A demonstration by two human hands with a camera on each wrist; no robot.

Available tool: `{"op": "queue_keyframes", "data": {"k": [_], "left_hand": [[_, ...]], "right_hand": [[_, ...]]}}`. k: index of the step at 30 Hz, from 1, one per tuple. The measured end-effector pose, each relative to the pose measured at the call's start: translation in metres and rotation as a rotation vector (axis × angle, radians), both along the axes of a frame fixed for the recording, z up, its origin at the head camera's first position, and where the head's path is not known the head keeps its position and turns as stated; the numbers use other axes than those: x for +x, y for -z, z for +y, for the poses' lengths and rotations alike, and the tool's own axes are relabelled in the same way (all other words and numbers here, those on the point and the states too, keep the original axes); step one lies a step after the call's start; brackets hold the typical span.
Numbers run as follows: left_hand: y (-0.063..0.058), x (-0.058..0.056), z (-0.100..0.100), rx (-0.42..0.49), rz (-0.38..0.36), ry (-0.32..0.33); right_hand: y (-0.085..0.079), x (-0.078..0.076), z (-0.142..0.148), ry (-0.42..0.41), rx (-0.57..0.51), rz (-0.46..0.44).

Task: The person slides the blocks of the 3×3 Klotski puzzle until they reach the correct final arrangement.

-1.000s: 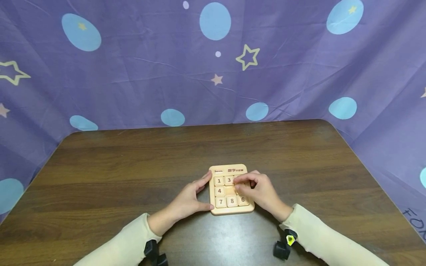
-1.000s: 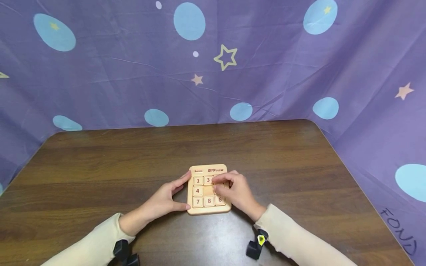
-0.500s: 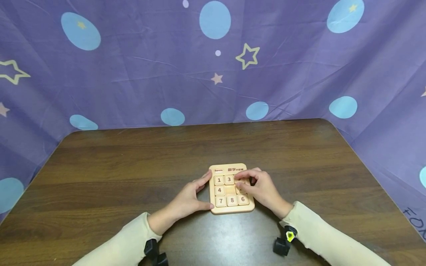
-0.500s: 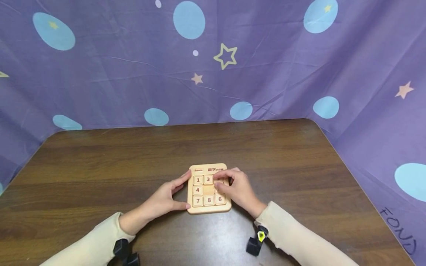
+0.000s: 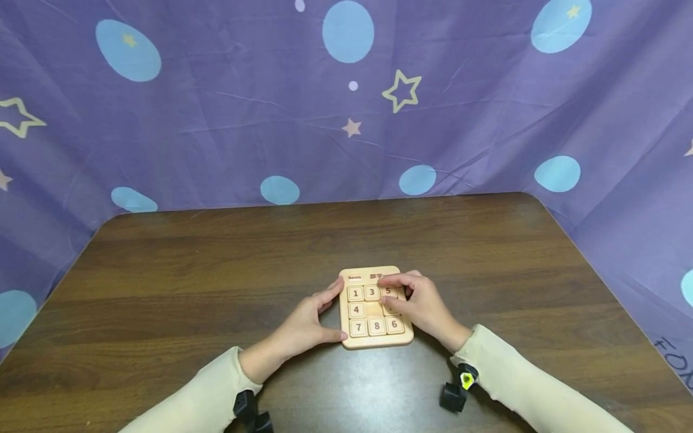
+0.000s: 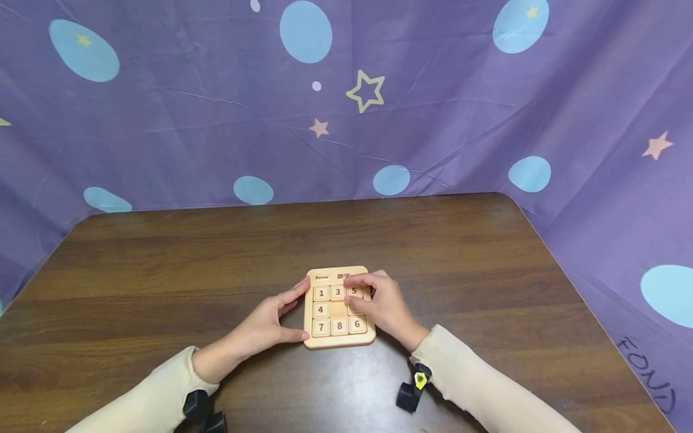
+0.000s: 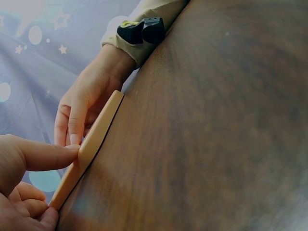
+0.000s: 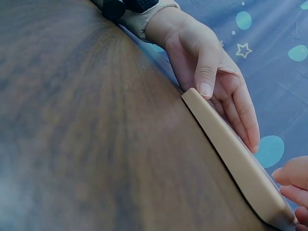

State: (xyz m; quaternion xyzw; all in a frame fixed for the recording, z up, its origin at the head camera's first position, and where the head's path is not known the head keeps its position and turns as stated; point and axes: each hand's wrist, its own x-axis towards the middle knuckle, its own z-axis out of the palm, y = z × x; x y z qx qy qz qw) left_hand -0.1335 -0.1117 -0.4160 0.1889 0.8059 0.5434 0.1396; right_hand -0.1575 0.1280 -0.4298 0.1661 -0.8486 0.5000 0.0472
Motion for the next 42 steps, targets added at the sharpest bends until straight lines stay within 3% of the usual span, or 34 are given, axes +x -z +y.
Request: {"op": "queue_keyframes", "data": {"k": [8, 42], "left_hand": [[-0.0023, 0.0004, -0.0011, -0.003, -0.023, -0.027], [-0.0016, 0.0011, 0.0003, -0.012, -0.016, -0.015]], "right_hand": [[0.0002, -0.0012, -0.0010, -0.017, 0.011, 0.000], [-0.0003, -0.0027, 0.0034, -0.064, 0.059, -0.042]]}}
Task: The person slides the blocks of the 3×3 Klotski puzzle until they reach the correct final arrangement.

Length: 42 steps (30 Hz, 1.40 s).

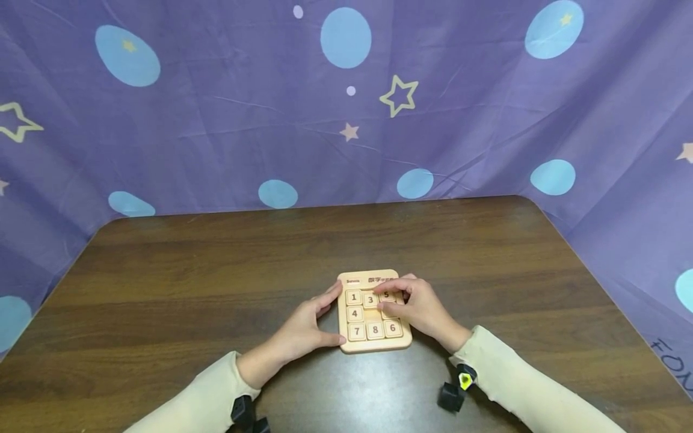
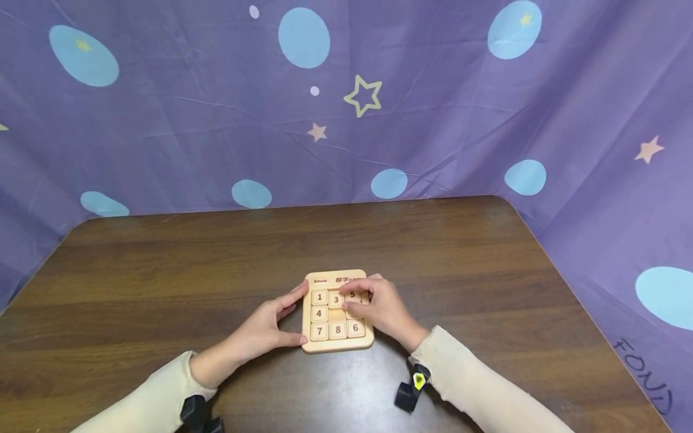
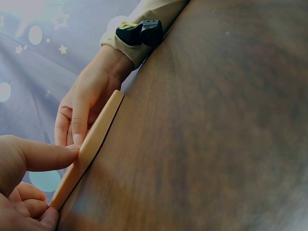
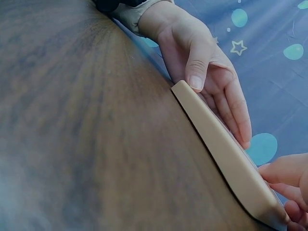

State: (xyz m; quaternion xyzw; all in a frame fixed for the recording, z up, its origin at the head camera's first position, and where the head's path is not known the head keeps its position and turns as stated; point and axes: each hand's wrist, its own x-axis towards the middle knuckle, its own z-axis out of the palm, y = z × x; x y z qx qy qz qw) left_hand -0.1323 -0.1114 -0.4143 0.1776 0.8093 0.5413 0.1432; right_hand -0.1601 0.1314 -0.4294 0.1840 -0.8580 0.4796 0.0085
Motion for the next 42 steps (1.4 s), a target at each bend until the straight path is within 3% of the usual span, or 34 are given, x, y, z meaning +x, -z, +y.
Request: {"op": "queue_keyframes", "data": {"k": [33, 42], "left_hand": [[0.0014, -0.0007, -0.0005, 0.010, -0.013, -0.003], [0.0008, -0.0006, -0.0004, 0.011, -0.007, 0.002]], "right_hand": [[-0.0035, -0.0002, 0.0059, -0.129, -0.026, -0.077], [-0.0016, -0.0012, 0.0078, -0.133, -0.025, -0.060]]}}
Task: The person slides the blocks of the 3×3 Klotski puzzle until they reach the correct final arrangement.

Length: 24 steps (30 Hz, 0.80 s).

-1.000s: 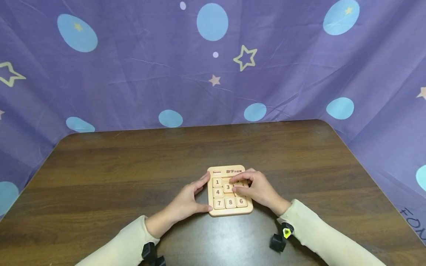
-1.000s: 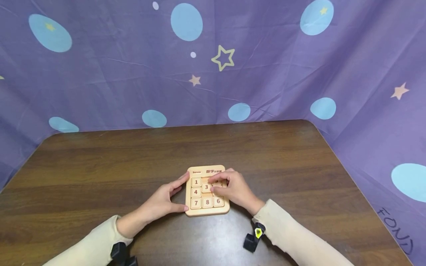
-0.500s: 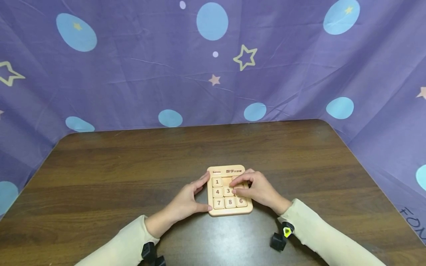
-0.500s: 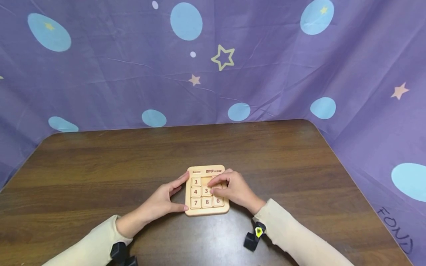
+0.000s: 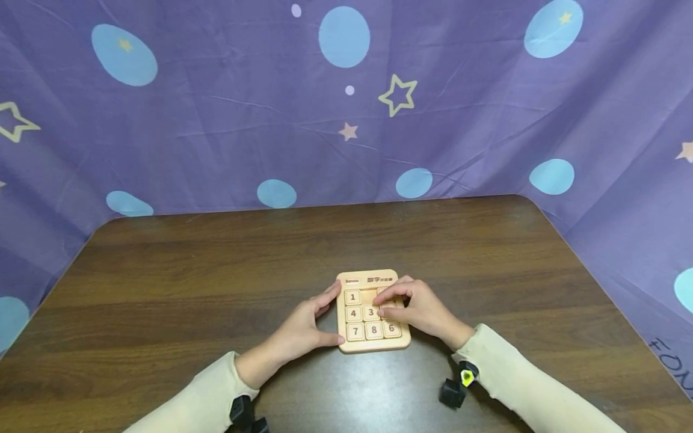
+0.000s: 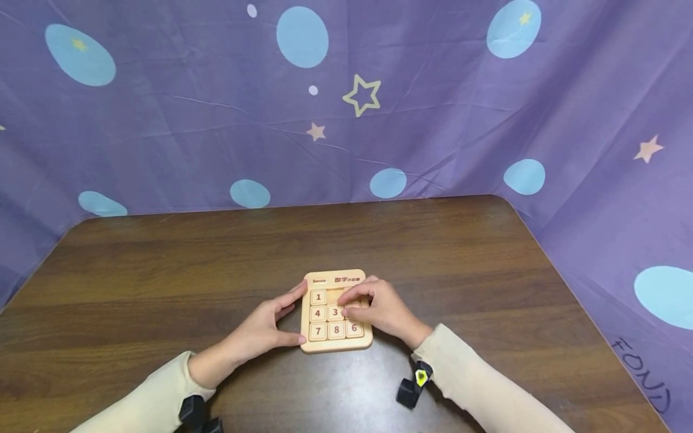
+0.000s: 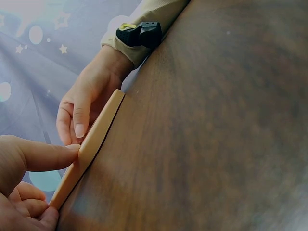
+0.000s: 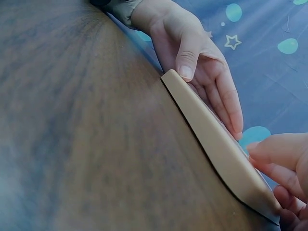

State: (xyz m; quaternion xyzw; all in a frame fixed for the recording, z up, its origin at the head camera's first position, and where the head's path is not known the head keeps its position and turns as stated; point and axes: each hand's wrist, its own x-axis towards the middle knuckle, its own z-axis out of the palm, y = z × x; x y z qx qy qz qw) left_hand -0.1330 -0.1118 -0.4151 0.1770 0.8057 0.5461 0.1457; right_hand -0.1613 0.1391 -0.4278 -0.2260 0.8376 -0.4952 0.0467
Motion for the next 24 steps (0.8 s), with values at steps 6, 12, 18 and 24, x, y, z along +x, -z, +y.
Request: {"op": "queue_keyframes", "data": {"k": [6, 12, 18, 24], "left_hand": [[0.000, 0.001, -0.001, -0.007, -0.002, -0.012], [0.000, 0.002, -0.001, -0.005, -0.010, -0.011], [0.001, 0.000, 0.000, 0.007, 0.010, 0.009], [0.002, -0.001, 0.000, 0.006, 0.022, 0.006]], "right_hand": [[0.003, -0.002, 0.001, 0.012, -0.025, -0.008], [0.001, -0.004, 0.003, 0.037, -0.052, -0.033], [-0.007, -0.003, 0.008, 0.078, -0.050, -0.053], [0.000, -0.008, 0.016, 0.070, -0.061, -0.014]]}}
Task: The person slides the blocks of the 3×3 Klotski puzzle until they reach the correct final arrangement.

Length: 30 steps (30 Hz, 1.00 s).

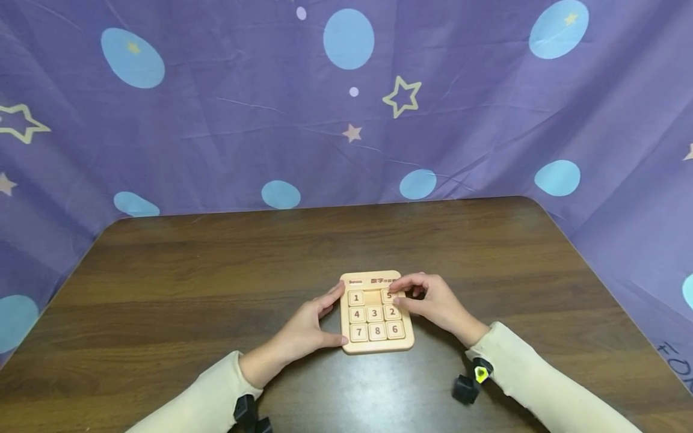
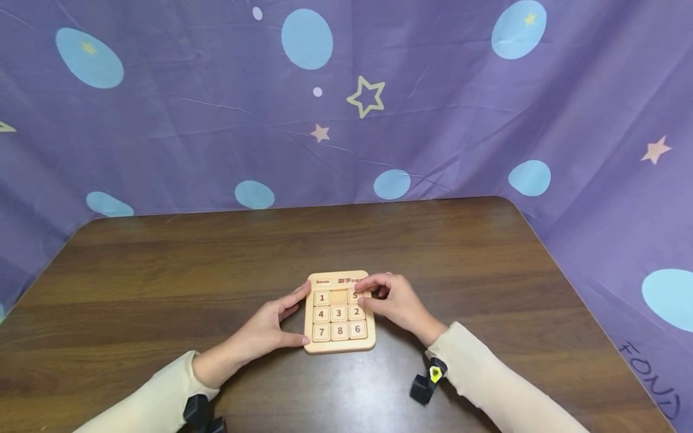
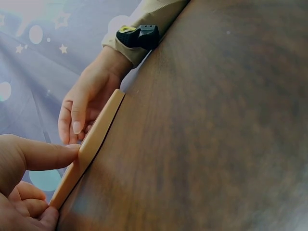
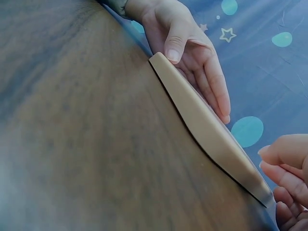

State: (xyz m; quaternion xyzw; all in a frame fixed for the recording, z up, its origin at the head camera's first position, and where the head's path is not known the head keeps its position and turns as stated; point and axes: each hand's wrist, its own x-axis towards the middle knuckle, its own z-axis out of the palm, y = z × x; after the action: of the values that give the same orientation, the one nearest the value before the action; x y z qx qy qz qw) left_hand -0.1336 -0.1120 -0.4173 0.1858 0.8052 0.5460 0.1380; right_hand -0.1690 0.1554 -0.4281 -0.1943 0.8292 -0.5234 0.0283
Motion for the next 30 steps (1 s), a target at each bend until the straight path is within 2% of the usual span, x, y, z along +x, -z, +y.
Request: {"op": "queue_keyframes", "data": {"k": [17, 30], "left_hand": [[-0.004, 0.001, 0.000, -0.001, -0.014, 0.003], [-0.004, 0.001, 0.000, 0.008, -0.024, -0.007]], "right_hand": [[0.001, 0.001, 0.001, 0.043, 0.041, 0.014], [0.003, 0.004, -0.006, 0.062, -0.002, 0.051]]}}
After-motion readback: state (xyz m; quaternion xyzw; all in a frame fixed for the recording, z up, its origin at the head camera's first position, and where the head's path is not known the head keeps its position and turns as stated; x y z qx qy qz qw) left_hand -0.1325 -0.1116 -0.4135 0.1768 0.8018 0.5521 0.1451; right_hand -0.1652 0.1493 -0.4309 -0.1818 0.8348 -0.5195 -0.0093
